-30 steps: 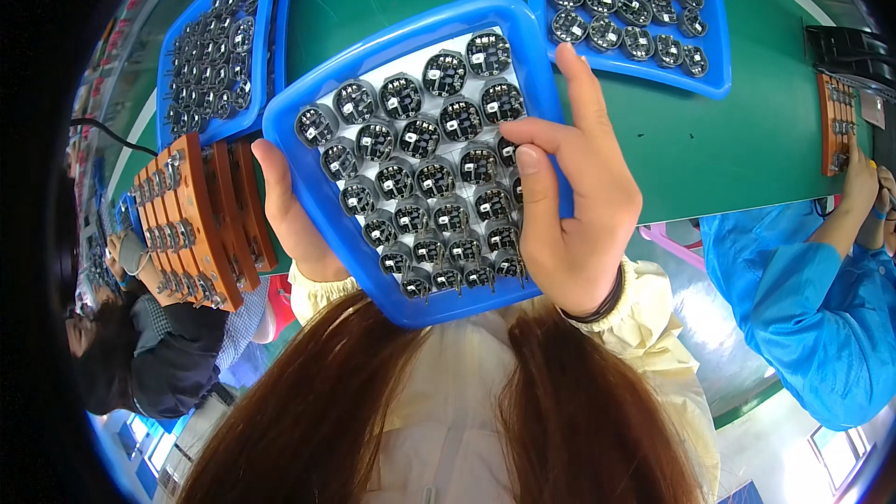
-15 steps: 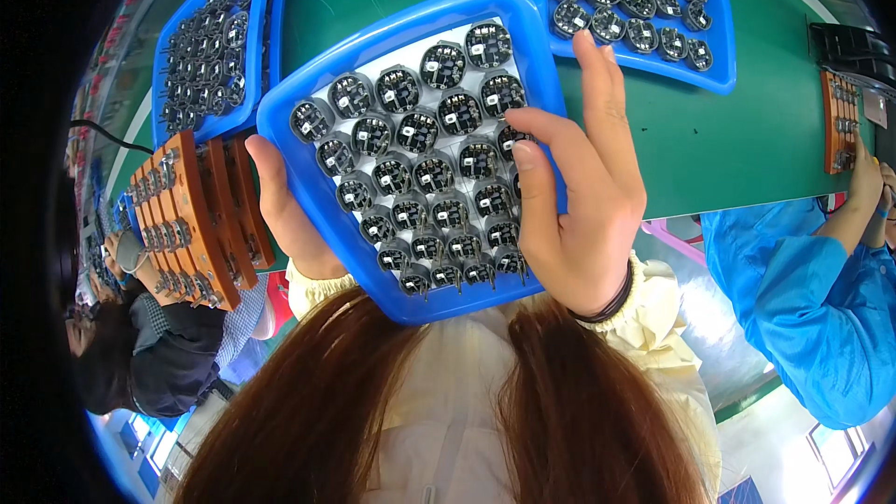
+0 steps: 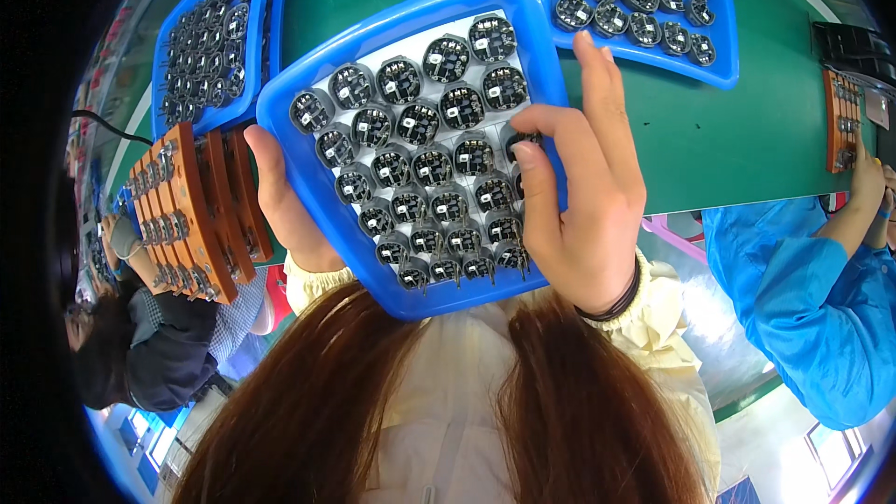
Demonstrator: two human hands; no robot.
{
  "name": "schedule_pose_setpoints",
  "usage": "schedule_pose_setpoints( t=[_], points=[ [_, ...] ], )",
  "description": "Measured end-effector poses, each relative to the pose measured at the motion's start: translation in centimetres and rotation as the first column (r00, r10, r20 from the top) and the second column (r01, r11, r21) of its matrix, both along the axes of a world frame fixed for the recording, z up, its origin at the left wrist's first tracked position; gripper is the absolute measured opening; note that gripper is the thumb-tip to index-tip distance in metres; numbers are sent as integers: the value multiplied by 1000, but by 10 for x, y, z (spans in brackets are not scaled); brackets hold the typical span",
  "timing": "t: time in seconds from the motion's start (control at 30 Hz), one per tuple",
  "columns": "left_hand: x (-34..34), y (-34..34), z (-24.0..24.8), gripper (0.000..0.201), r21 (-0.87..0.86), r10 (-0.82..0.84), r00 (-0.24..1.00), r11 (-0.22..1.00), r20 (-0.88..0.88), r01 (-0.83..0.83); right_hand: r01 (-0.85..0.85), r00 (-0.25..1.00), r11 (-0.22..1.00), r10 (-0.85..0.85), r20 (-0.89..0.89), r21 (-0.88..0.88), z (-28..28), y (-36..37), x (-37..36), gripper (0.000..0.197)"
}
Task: Inspecting and organizing circular electronic components on trays and boards at an assembly line.
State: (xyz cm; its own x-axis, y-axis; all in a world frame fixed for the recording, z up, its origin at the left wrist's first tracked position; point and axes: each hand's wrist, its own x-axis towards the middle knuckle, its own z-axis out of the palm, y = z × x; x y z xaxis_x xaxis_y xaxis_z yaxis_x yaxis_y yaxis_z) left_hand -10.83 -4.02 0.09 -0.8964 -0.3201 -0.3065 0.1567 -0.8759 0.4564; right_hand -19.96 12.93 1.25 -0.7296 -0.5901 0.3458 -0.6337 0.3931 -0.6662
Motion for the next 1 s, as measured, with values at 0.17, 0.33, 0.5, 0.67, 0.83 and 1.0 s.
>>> schedule_pose_setpoints(
  t=[0.17,0.33,0.5,0.67,0.83,1.0],
  points=[
    [0,0,1,79,19,4,1000,1000,-1,-4,-32,999,999,31,-28,-29,3,1,1,12],
    [0,0,0,79,39,30,999,999,-30,-29,-9,1000,993,7,-20,-117,-7,5,-1,13],
    [2,-3,-3,79,58,10,998,998,-61,-7,30,1000,990,-30,3,-137,-9,4,-1,14],
    [0,-1,-1,79,56,22,998,998,-59,-19,68,997,984,-63,38,-163,-9,4,0,13],
    [3,-2,-4,71,29,-4,997,1000,-83,7,80,996,986,-74,41,-149,-9,3,1,14],
    [3,-3,-5,72,26,-1,998,1000,-70,3,92,995,984,-85,53,-153,-9,2,1,18]
  ],
)
